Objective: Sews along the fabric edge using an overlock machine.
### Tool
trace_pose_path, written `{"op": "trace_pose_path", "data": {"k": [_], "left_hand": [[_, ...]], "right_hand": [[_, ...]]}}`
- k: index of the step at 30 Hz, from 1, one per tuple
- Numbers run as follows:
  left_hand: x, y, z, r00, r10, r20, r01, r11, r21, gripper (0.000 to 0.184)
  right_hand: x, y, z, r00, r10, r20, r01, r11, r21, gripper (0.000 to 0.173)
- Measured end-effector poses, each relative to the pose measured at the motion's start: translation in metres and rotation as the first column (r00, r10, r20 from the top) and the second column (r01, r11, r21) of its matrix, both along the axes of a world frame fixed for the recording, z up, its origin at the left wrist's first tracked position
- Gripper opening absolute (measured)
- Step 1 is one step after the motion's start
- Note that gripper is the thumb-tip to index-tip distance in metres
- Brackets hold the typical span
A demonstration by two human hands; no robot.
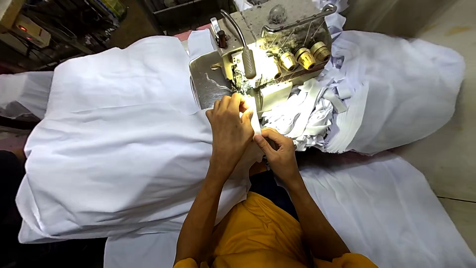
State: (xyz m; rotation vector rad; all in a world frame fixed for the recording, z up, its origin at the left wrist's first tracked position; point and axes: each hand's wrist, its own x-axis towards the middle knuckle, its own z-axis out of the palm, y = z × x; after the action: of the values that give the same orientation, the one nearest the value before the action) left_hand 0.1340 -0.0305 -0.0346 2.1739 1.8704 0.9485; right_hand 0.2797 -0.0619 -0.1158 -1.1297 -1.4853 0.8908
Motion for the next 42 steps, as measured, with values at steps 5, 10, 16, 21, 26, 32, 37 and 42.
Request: {"op": "trace_pose_path", "data": {"k": [5, 10, 16, 21, 26, 32, 37, 42], "left_hand": [[0.0, 0.005, 0.0, 0.998, 0.044, -0.043, -0.041, 0.997, 0.07, 0.033], [-0.004, 0.014, -0.003, 0.991, -0.044, -0.129, 0.053, 0.996, 0.07, 0.028], [-0.007, 0.015, 0.0, 0.989, -0.083, -0.12, 0.09, 0.995, 0.054, 0.016], [-0.006, 0.015, -0.002, 0.983, -0.06, -0.172, 0.082, 0.989, 0.125, 0.014], [-0.003, 0.014, -0.005, 0.976, -0.035, -0.213, 0.063, 0.99, 0.126, 0.02], [-0.007, 0.016, 0.006, 0.944, -0.097, -0.314, 0.102, 0.995, -0.002, 0.022], [-0.005, 0.029, 0.001, 0.977, -0.07, -0.203, 0.081, 0.995, 0.05, 0.015], [-0.016, 0.029, -0.002, 0.978, -0.148, 0.145, 0.129, 0.983, 0.133, 0.012]], "right_hand": [[0.001, 0.0, -0.002, 1.0, -0.005, 0.018, 0.006, 1.0, -0.005, 0.018], [0.003, 0.001, -0.001, 1.0, 0.002, 0.011, -0.002, 1.0, -0.009, 0.019], [0.003, 0.002, -0.001, 1.0, 0.008, 0.011, -0.008, 1.0, -0.014, 0.019], [0.003, 0.003, -0.002, 1.0, 0.007, 0.012, -0.007, 1.0, -0.013, 0.019], [0.004, 0.003, -0.001, 1.0, 0.017, 0.018, -0.017, 1.0, -0.015, 0.019], [0.006, 0.002, -0.007, 0.999, 0.03, 0.042, -0.03, 1.0, 0.0, 0.021], [0.006, 0.004, -0.007, 0.998, 0.038, 0.042, -0.039, 0.999, 0.034, 0.023], [0.005, 0.004, -0.005, 0.999, 0.034, 0.009, -0.034, 0.999, 0.037, 0.022]]}}
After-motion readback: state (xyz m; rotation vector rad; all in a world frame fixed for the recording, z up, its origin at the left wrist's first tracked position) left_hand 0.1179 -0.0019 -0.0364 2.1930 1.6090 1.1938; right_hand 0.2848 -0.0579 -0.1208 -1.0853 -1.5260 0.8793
